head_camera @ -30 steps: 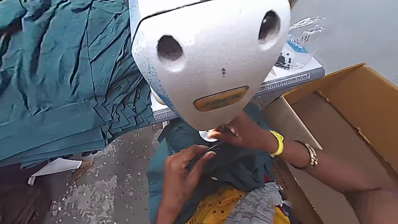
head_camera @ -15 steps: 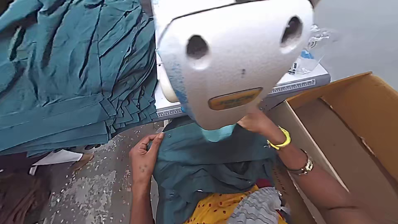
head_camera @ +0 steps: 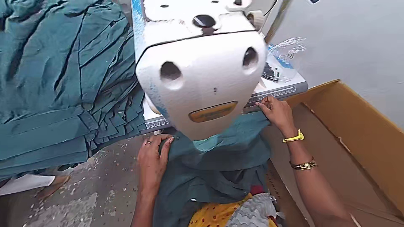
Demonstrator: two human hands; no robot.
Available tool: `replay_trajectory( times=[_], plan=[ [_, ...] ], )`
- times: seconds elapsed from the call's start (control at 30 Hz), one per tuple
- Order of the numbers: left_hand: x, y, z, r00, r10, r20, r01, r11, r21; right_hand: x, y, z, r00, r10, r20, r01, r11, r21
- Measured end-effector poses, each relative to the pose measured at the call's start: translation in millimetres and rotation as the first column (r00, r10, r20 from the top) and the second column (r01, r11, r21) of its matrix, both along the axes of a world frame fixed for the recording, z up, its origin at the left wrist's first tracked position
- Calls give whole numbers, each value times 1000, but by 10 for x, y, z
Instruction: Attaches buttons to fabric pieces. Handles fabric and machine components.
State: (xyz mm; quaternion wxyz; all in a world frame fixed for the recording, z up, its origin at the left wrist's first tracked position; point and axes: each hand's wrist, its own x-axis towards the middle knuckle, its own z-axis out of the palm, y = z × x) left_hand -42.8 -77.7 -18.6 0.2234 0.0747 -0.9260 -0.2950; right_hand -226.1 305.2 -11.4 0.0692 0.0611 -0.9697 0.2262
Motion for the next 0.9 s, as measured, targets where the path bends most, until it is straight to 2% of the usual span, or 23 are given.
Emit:
replay_trajectory(
  times=[0.03,0.1,0.17,0.27,0.4,0.47,0.6,0.7,0.8,0.83,0.9],
  plan=[
    [-45,59,-4,997,-81,2,80,995,52,4,-47,23,996,8,-87,-9,1000,-11],
    [-125,204,29,973,-224,47,202,938,282,32,-275,53,948,134,-287,-150,988,-34],
    [-201,380,105,969,-228,98,164,885,436,-27,-548,96,866,280,-414,-297,955,25],
    [-249,520,180,974,-131,185,24,871,490,-169,-835,77,824,376,-424,-359,925,123],
    [-231,580,147,982,-93,166,-11,844,536,-312,-934,-57,800,428,-420,-363,903,229],
    [-235,601,138,988,-79,131,-11,819,573,-324,-908,-81,783,422,-458,-375,907,193],
    [-270,595,108,995,-74,71,14,787,617,-224,-809,-21,805,327,-495,-397,917,-40],
    [-310,552,82,994,-82,70,25,807,590,-76,-821,140,829,305,-469,-414,898,-147],
    [-267,518,117,994,-75,80,39,925,378,112,-952,310,791,339,-510,-455,882,-120],
    [-182,541,181,994,-105,33,92,958,272,207,-1005,352,747,365,-555,-481,874,-72],
    [22,601,329,955,-290,-57,295,942,160,416,-1125,415,559,452,-695,-552,828,95]
  ],
)
